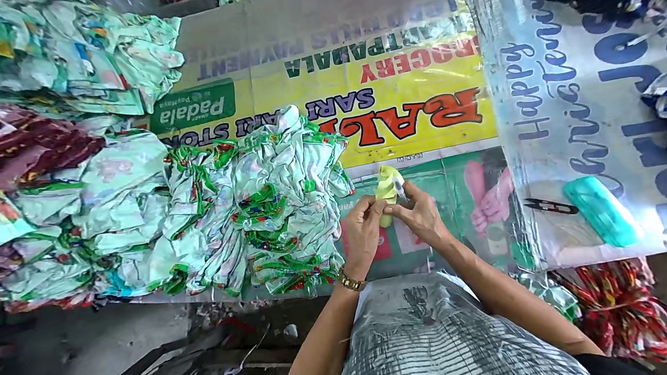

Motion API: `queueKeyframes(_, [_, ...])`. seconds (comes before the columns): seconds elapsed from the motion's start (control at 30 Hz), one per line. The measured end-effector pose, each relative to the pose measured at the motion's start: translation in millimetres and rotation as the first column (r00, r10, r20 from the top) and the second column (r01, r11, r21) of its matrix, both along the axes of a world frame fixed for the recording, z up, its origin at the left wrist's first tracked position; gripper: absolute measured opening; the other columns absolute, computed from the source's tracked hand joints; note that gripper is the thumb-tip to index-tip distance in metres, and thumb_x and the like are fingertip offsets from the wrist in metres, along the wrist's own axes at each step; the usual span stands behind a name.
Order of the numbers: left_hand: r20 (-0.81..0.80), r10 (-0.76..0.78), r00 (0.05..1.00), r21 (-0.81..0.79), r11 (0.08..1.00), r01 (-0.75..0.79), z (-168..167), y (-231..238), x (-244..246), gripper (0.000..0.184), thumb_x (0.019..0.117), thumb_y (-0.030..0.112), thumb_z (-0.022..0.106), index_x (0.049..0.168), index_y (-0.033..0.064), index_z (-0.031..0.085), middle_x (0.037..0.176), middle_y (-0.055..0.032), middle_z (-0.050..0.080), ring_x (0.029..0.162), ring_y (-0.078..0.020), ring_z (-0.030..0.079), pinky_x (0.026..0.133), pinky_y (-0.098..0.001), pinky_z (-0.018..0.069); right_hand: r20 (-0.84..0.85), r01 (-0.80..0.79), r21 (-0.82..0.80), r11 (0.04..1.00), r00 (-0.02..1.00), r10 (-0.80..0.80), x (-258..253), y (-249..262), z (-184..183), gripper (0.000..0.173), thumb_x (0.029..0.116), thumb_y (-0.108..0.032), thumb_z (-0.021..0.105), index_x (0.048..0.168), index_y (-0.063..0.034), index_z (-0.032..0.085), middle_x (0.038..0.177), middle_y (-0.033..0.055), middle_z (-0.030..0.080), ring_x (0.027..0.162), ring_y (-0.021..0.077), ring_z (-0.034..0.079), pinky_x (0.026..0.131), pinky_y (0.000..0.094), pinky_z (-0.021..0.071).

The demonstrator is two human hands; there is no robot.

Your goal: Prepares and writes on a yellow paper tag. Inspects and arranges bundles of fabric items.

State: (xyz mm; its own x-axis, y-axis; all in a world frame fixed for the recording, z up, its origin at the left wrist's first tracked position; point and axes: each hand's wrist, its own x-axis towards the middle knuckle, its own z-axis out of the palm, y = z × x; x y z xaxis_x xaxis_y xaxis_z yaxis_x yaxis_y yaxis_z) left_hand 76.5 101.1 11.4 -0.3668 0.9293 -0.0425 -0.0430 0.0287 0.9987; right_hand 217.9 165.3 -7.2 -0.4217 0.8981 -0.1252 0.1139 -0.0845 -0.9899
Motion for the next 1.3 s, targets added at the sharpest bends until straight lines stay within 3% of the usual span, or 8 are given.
queueKeyframes(0.3, [0.161, 0.046, 0.986, -0.051, 0.998, -0.038, 9.6, -4.5, -11.3, 0.005, 0.0957, 0.002, 0.065, 0.1, 0.0046, 0.064, 0.09, -0.0053, 0.068, 0.082, -0.0135, 0.067, 0.078, -0.0319, 0.059, -0.181, -0.003, -0.1, 0.995, 0.983, -0.015, 16.5, 4.1, -4.6, 0.021, 0.1035, -0.017, 0.053, 0.095, -0.0086, 0.069, 0.063, -0.0042, 0.055, 0.049, 0.0021, 0.042, 0.049, 0.0196, 0.0375])
queueKeyframes(0.47, [-0.02, 0.067, 0.998, -0.059, 0.996, -0.068, 4.8, -7.9, -8.6, 0.015, 0.0908, 0.0, 0.071, 0.102, 0.0036, 0.062, 0.092, -0.0059, 0.068, 0.078, -0.0135, 0.069, 0.072, -0.0303, 0.0611, -0.238, -0.038, -0.124, 0.992, 0.971, 0.008, 12.6, 0.3, 1.0, 0.063, 0.0831, -0.064, 0.074, 0.121, -0.0146, 0.064, 0.09, -0.0083, 0.066, 0.064, -0.0016, 0.053, 0.055, 0.018, 0.0446])
queueKeyframes(0.63, [-0.362, 0.064, 0.93, 0.094, 0.995, -0.032, -4.1, -10.2, -9.9, 0.01, 0.0922, 0.008, 0.073, 0.095, 0.0044, 0.064, 0.091, -0.0046, 0.067, 0.082, -0.0125, 0.067, 0.076, -0.0295, 0.0591, -0.122, 0.103, -0.197, 0.975, 0.984, -0.129, 8.0, 0.2, 11.3, 0.019, 0.095, -0.02, 0.064, 0.108, -0.0061, 0.067, 0.081, 0.0043, 0.069, 0.064, 0.0099, 0.063, 0.055, 0.0255, 0.0507])
queueKeyframes(0.93, [-0.151, 0.106, 0.983, -0.12, 0.985, -0.125, 7.7, 2.6, -42.3, 0.016, 0.107, 0.019, 0.054, 0.107, 0.0068, 0.064, 0.081, -0.003, 0.065, 0.068, -0.0114, 0.065, 0.063, -0.029, 0.0572, -0.339, -0.091, -0.413, 0.906, 0.939, -0.06, 39.1, 15.4, 13.8, 0.014, 0.0991, -0.016, 0.062, 0.101, -0.0047, 0.069, 0.08, 0.0079, 0.072, 0.067, 0.0115, 0.069, 0.062, 0.0269, 0.0594])
queueKeyframes(1.0, [-0.379, 0.125, 0.917, -0.124, 0.975, -0.184, 5.5, 5.0, -39.2, 0.016, 0.1051, 0.02, 0.058, 0.115, 0.0079, 0.064, 0.088, -0.0042, 0.068, 0.072, -0.0131, 0.066, 0.065, -0.0326, 0.057, -0.354, -0.041, -0.414, 0.909, 0.928, -0.119, 36.5, 13.9, 13.6, 0.011, 0.0979, -0.014, 0.063, 0.099, -0.0048, 0.069, 0.079, 0.0076, 0.072, 0.067, 0.0114, 0.07, 0.063, 0.0274, 0.06])
queueKeyframes(1.07, [-0.704, 0.109, 0.702, -0.049, 0.978, -0.201, 5.2, 1.6, -32.1, 0.037, 0.1005, 0.022, 0.065, 0.132, 0.0041, 0.058, 0.118, -0.0123, 0.066, 0.105, -0.0247, 0.065, 0.091, -0.0482, 0.0533, -0.278, 0.107, -0.308, 0.945, 0.94, -0.197, 31.3, 11.6, 12.7, 0.008, 0.0979, -0.012, 0.065, 0.098, -0.0052, 0.068, 0.079, 0.0052, 0.071, 0.069, 0.0109, 0.069, 0.066, 0.0285, 0.0605])
queueKeyframes(1.13, [-0.861, 0.13, 0.492, 0.088, 0.99, -0.107, 6.9, -2.8, -21.8, 0.041, 0.0969, 0.033, 0.069, 0.122, 0.0005, 0.064, 0.122, -0.0206, 0.065, 0.115, -0.0366, 0.061, 0.099, -0.0579, 0.0448, -0.13, 0.206, -0.108, 0.973, 0.967, -0.219, 28.6, 10.5, 12.0, 0.006, 0.0966, -0.013, 0.068, 0.097, -0.0064, 0.067, 0.077, 0.002, 0.069, 0.068, 0.0093, 0.067, 0.064, 0.0278, 0.0585])
queueKeyframes(1.3, [-0.505, -0.163, 0.847, -0.097, 0.987, 0.131, 12.5, 5.3, 3.0, 0.035, 0.0969, 0.031, 0.07, 0.12, 0.0048, 0.065, 0.103, -0.0072, 0.07, 0.09, -0.0158, 0.068, 0.081, -0.037, 0.0589, -0.034, 0.14, 0.08, 0.987, 0.99, -0.138, 21.3, 3.1, 10.8, 0.008, 0.093, -0.012, 0.073, 0.091, -0.0074, 0.067, 0.074, -0.0011, 0.065, 0.065, 0.0056, 0.063, 0.062, 0.0244, 0.0547])
